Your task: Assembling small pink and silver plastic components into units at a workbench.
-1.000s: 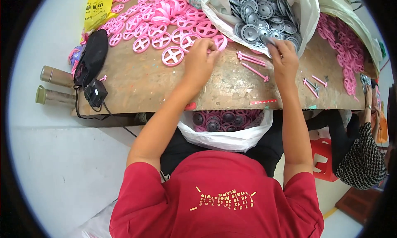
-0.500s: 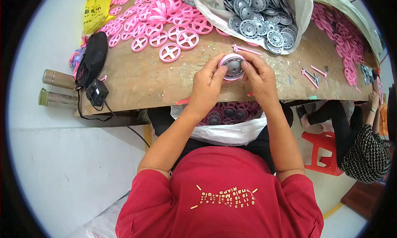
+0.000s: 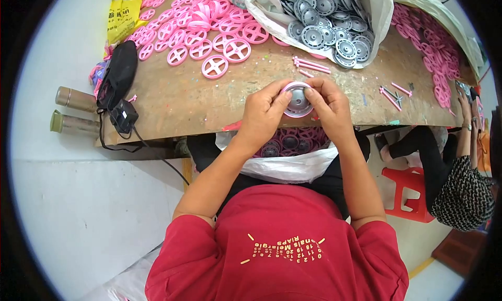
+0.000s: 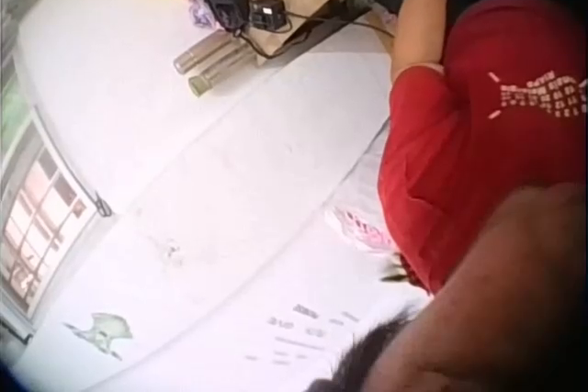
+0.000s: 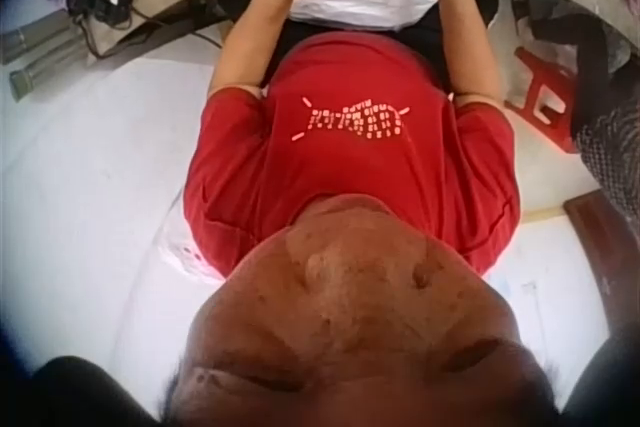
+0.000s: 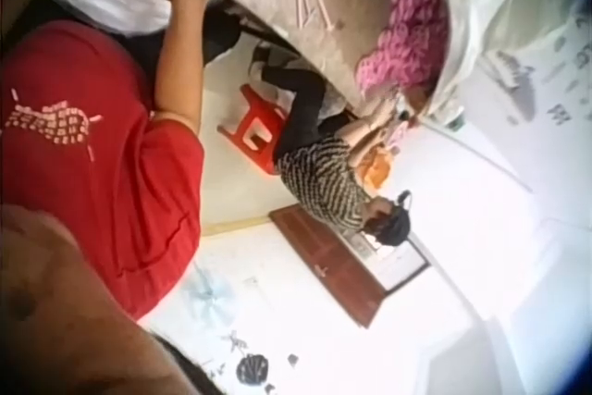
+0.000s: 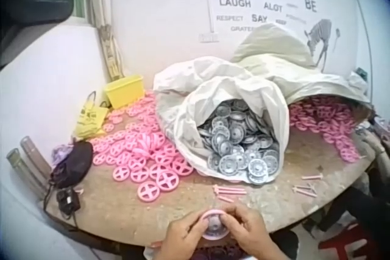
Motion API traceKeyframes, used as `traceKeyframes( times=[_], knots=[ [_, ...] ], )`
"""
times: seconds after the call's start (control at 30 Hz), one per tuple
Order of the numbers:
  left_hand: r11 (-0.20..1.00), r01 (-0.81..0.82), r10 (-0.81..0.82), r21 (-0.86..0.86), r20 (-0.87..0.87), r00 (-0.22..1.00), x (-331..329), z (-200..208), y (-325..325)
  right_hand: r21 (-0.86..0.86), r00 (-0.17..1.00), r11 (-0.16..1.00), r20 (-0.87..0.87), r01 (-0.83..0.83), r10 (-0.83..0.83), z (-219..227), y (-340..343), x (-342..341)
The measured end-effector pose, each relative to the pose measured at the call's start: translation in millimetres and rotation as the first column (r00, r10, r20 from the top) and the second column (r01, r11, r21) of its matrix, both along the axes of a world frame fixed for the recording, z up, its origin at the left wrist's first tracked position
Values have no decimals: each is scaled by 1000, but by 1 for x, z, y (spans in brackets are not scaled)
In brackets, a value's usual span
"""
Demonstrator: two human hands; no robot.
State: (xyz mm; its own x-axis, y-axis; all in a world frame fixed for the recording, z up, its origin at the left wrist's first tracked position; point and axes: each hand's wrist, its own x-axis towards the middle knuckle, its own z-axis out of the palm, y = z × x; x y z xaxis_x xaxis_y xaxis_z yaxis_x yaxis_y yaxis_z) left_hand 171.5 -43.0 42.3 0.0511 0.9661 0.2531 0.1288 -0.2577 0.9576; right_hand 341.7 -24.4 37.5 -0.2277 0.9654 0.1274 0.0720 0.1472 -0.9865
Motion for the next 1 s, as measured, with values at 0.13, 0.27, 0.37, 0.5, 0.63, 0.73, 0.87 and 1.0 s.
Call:
traceKeyframes(
  times=[0.13,0.27,0.37,0.5,0.63,0.73,0.87,1.0],
  knots=[
    [964,175,-192,-199,-69,979,-32,8,-5,-36,982,983,52,-178,179,8,9,8],
    [912,242,-340,-333,-281,897,-58,29,-9,197,947,978,296,65,-122,11,55,15],
    [981,-31,-64,-192,-472,879,-69,15,16,492,816,856,423,157,-393,0,103,20],
    [873,-184,459,452,-631,626,-88,-17,66,671,587,741,590,26,-555,-18,125,5],
    [831,-84,533,550,-746,399,-93,-24,87,621,626,784,616,-12,-478,-18,129,8],
    [808,-98,567,582,-719,403,-95,-29,91,639,676,759,505,125,-536,-10,116,12],
    [932,-247,345,264,-447,825,-80,-20,70,432,903,861,198,270,-382,10,82,1],
    [933,122,110,-338,594,797,-29,0,42,84,980,985,-142,152,-139,5,49,-30]
  ],
)
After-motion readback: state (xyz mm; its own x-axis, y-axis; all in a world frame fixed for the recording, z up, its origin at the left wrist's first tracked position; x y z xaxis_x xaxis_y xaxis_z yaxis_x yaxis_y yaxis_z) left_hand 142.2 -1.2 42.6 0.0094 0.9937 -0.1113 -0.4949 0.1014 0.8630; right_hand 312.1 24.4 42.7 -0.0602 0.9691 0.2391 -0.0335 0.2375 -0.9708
